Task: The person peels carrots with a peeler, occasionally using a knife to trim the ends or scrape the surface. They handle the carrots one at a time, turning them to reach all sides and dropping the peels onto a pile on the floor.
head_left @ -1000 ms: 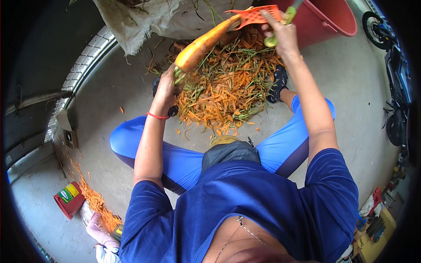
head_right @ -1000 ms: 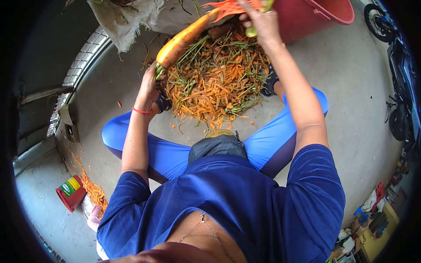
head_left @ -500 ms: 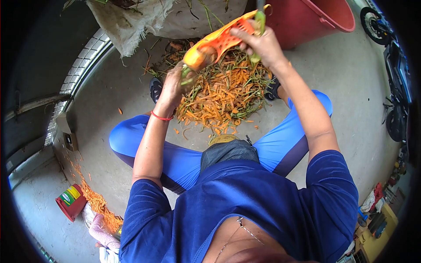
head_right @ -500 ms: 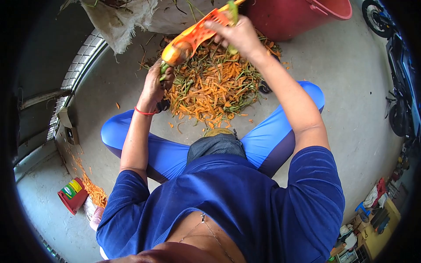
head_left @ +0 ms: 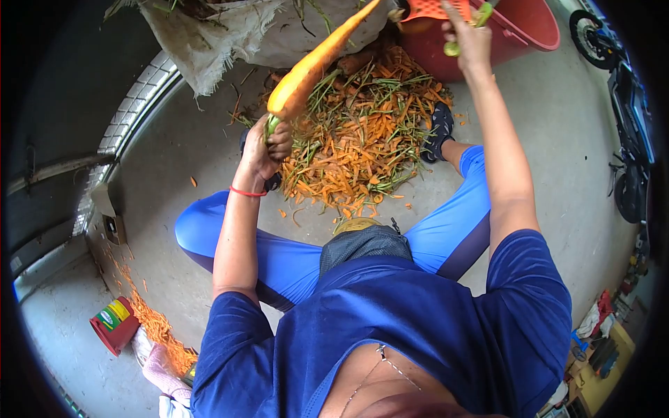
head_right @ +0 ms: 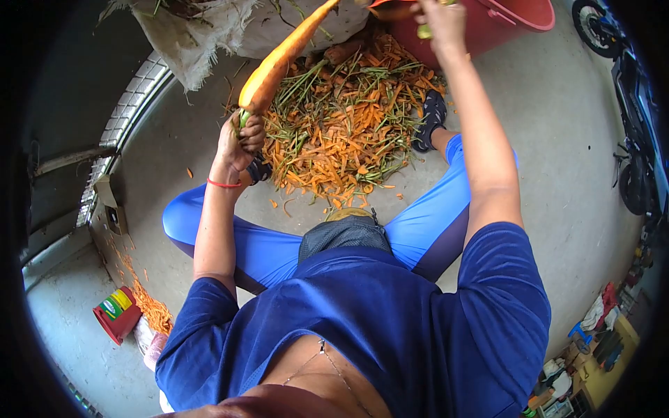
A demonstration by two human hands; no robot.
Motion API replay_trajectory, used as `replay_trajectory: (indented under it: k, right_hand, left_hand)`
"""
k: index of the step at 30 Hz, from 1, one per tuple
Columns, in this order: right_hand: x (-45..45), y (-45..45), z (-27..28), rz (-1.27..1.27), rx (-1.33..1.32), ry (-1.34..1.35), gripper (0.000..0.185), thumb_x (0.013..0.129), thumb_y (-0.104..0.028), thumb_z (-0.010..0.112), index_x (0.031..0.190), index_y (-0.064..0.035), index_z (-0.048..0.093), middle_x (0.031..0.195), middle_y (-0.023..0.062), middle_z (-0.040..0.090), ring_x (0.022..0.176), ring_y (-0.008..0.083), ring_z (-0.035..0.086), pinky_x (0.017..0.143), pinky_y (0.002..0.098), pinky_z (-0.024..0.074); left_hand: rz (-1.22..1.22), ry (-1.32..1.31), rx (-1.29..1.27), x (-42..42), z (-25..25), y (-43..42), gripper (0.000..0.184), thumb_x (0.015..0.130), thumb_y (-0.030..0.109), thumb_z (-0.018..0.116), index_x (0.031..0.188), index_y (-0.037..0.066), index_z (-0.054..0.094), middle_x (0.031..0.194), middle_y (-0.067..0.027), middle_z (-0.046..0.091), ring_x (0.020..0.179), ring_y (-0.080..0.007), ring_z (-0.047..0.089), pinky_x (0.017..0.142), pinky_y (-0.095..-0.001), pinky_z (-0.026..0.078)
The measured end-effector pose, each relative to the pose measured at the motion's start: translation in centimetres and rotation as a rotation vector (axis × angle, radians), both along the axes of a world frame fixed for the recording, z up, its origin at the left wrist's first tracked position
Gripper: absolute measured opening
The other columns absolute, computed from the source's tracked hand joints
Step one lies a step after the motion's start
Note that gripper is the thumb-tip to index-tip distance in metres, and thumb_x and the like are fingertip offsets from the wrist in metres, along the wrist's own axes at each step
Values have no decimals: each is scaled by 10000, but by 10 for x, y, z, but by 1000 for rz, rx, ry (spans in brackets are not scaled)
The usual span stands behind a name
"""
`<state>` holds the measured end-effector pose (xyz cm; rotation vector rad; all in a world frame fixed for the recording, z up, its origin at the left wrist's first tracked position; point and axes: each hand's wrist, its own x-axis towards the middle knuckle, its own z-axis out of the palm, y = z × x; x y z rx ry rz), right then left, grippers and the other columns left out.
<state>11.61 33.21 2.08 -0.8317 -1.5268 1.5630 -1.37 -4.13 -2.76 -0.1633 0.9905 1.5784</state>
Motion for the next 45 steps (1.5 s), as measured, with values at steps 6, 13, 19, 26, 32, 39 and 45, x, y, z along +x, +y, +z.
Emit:
replay_trajectory:
  k: [6,13,19,26,32,39,45]
  right_hand:
    - [-7,-143,13,545,-55,-93,195,852,-252,682,947,-85,649,577,-39,550,429,17,453,375,178,325]
    - [-8,-139,-5,576,-14,-156,264,824,-301,710,948,-78,642,609,-33,578,469,18,502,401,165,379]
    - [1,-33,-29,217,9,-60,276,780,-275,757,888,-59,623,635,9,580,481,38,500,418,174,381]
    - [14,11,-13,77,-209,-6,161,828,-187,689,896,-69,603,701,-2,578,546,65,521,420,191,368]
    - [6,-10,8,-104,-18,-2,159,864,-194,651,803,-75,565,558,-5,515,384,71,410,347,203,309]
    - [17,-12,5,120,67,-113,180,807,-227,734,815,-79,632,620,2,565,467,39,468,408,175,332]
    - [22,-58,22,444,-57,-168,199,828,-268,706,891,-87,650,595,6,592,406,23,457,369,164,333]
  left_hand:
    - [-37,-111,59,8,2,20,375,971,402,307,702,153,382,506,108,270,405,-34,191,345,-189,154]
    - [-101,-10,21,18,8,21,383,972,421,294,720,151,393,522,106,275,408,-31,203,348,-189,147]
    - [-98,-16,129,9,3,2,367,988,371,294,735,138,421,512,111,310,393,-17,227,340,-184,147]
    - [-151,-37,-36,7,8,0,430,977,455,266,707,144,388,508,105,284,391,-24,205,349,-180,141]
    - [-114,-47,15,6,9,3,425,975,455,262,704,148,381,499,112,274,388,-22,199,346,-183,139]
    - [-113,18,-19,4,6,3,401,973,448,266,713,162,375,510,122,256,395,-15,180,355,-179,130]
    - [-132,42,-30,5,6,8,405,973,457,270,711,165,369,516,123,256,397,-13,177,358,-184,131]
